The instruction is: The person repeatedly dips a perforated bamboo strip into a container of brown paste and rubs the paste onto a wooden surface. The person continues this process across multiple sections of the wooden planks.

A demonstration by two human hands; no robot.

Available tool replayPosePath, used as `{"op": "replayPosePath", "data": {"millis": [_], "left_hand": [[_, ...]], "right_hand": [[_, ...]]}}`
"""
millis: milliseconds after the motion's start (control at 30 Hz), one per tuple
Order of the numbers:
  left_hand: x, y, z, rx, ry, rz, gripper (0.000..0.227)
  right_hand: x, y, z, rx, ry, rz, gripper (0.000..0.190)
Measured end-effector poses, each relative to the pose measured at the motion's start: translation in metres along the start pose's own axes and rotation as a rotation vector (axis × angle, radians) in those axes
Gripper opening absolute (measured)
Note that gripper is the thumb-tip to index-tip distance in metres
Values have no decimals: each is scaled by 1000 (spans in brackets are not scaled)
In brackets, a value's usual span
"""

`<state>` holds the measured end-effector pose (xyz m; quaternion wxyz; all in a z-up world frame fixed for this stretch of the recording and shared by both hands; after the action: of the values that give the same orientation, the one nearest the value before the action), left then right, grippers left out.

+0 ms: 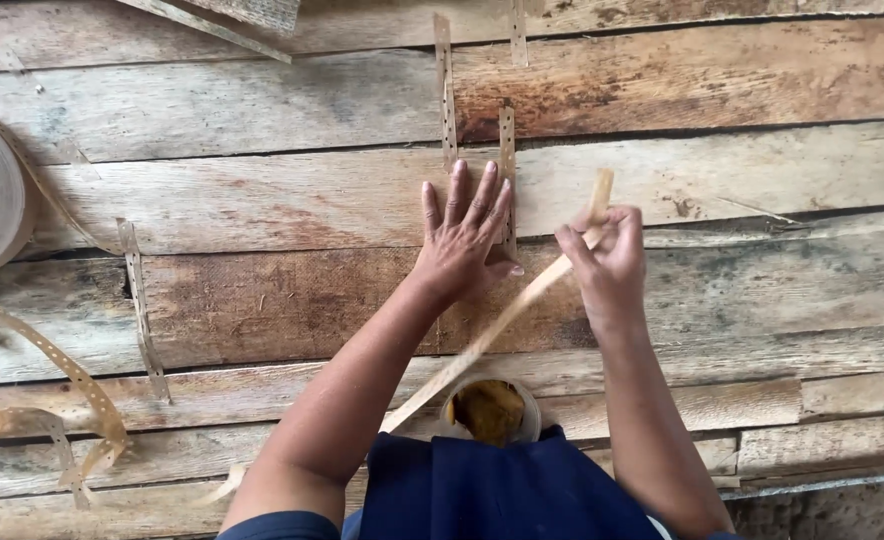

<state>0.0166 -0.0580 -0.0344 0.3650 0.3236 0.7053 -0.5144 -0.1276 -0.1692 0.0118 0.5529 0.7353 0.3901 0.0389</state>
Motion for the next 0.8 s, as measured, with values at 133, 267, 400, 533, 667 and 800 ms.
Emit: {"op": "replayPosePath", "data": {"millis": [133, 267, 400, 533, 667, 800], "left_hand": [[-2, 2, 0, 13, -30, 6, 118], [3, 5, 2, 5, -33, 8, 122], [-4, 1, -1, 13, -35, -2, 122], [10, 5, -1, 39, -51, 19, 115], [3, 4, 0, 39, -65, 25, 114], [2, 2, -3, 34, -56, 33, 116]], "right_hand": [[20, 13, 36, -417, -311, -329, 65], [50, 3, 68, -232, -393, -683, 77], [59, -1, 94, -268, -416, -656, 87], [63, 15, 110, -248, -447, -700, 91], [63, 28, 118, -265, -449, -660, 93], [61, 27, 123, -210, -440, -614, 88]]}}
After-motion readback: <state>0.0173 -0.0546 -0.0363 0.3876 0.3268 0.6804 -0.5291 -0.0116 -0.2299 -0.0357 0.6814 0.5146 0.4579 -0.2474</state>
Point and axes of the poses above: each hand's wrist, its own z-axis towards the middle knuckle, its own x-axis out of the palm, y = z × x, the point moved 7 cm from there along z, towards the middle knuckle, and after that the axes turned 8 degrees about x, right-handed, at the moved point
